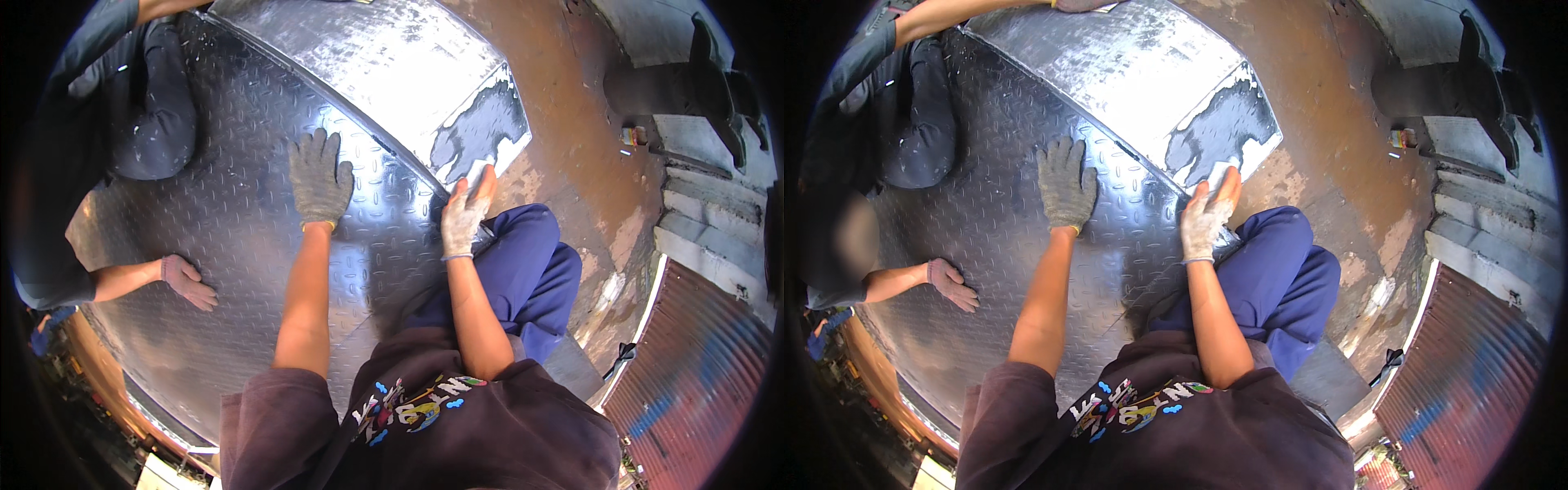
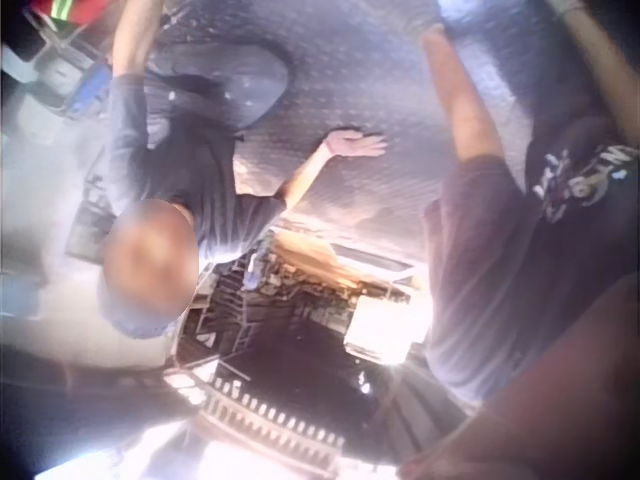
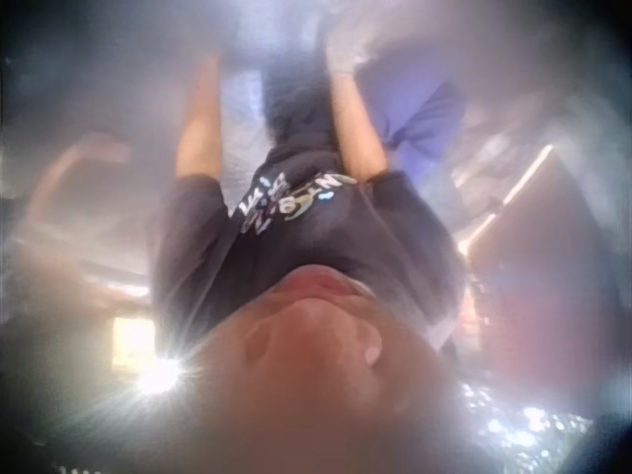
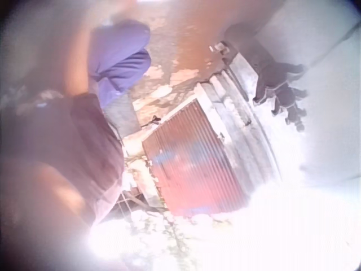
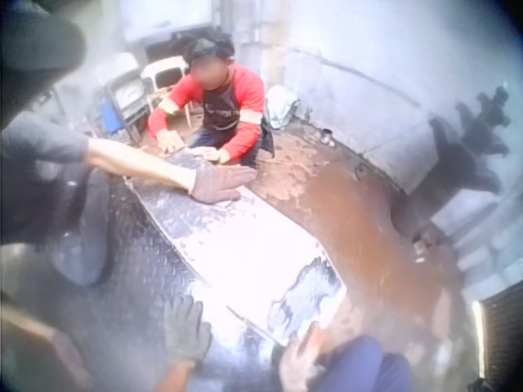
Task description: The person sits on the floor and uses a sanding block to smooth a large metal sheet. Two other people assist by sanding other sections of the same sheet.
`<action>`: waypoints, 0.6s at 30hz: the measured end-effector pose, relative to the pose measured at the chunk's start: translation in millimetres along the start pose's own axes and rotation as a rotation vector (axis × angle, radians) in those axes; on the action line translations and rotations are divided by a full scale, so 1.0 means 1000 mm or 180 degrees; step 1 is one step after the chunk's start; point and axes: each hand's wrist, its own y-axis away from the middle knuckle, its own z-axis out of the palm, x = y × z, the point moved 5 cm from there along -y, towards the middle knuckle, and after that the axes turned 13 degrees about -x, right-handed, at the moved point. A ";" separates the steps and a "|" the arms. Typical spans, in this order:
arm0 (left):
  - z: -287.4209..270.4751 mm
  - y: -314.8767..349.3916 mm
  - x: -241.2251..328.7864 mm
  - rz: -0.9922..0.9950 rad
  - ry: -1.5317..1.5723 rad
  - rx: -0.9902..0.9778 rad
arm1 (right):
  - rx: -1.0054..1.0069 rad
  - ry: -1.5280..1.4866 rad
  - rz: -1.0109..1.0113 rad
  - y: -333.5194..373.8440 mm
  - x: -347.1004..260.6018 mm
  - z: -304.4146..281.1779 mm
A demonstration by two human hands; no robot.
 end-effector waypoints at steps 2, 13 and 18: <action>-0.007 0.000 0.002 -0.0020 -0.0034 -0.0053 | -0.0086 -0.0159 -0.0594 -0.001 -0.015 0.005; -0.007 0.001 -0.002 0.0039 -0.0040 0.0156 | -0.1128 0.1032 -0.1953 -0.038 -0.110 0.040; -0.009 -0.003 0.003 0.0018 0.0184 -0.0053 | -0.0536 0.0975 -0.1224 -0.011 -0.012 0.010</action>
